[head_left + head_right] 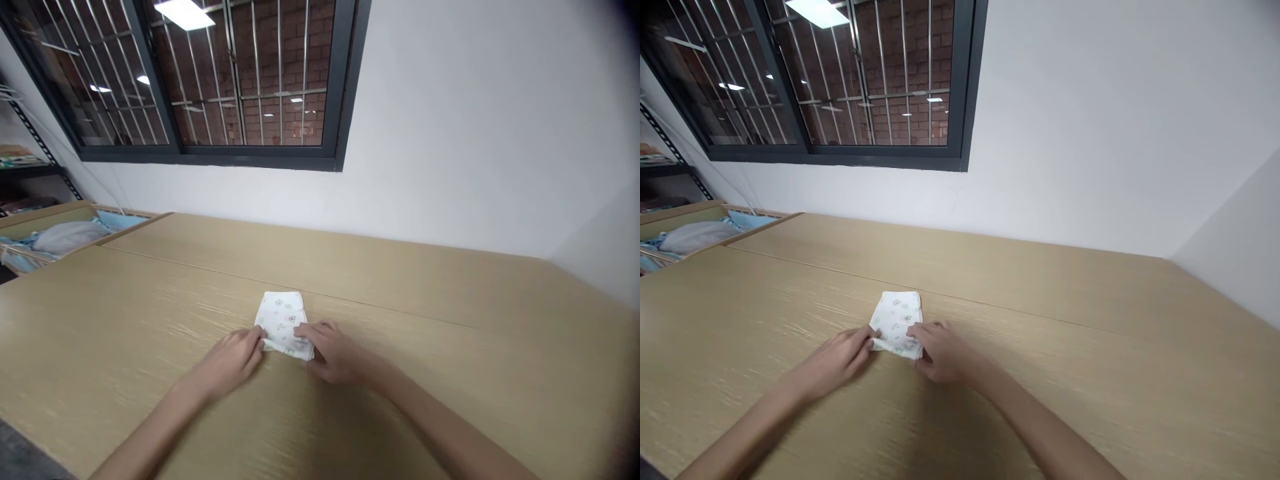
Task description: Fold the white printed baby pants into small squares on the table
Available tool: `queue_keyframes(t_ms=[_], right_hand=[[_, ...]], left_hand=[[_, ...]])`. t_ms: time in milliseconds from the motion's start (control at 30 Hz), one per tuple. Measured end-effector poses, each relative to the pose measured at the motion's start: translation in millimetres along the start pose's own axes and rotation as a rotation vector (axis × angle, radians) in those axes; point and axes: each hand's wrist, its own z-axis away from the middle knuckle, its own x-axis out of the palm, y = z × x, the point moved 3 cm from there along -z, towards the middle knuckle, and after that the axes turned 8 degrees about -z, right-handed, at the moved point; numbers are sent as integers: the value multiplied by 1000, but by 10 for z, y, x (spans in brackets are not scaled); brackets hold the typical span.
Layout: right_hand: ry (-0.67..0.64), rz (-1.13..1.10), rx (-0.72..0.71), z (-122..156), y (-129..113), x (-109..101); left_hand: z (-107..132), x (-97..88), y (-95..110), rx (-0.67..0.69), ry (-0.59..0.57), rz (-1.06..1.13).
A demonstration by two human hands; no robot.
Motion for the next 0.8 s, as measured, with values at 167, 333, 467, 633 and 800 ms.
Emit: queue_keyframes(t_ms=[167, 333, 467, 633, 800], right_hand=[[151, -124, 197, -258, 126, -145], [306, -244, 299, -524, 361, -226], [439, -243, 392, -656, 535, -174], [556, -168, 452, -729, 681, -54], [661, 45, 376, -711, 503, -3]], left_hand=[[-398, -312, -209, -69, -87, 234], [-683, -347, -450, -82, -136, 296], [-817, -150, -585, -178, 37, 255], [-859, 126, -615, -278, 205, 130], [-794, 199, -392, -303, 408, -11]])
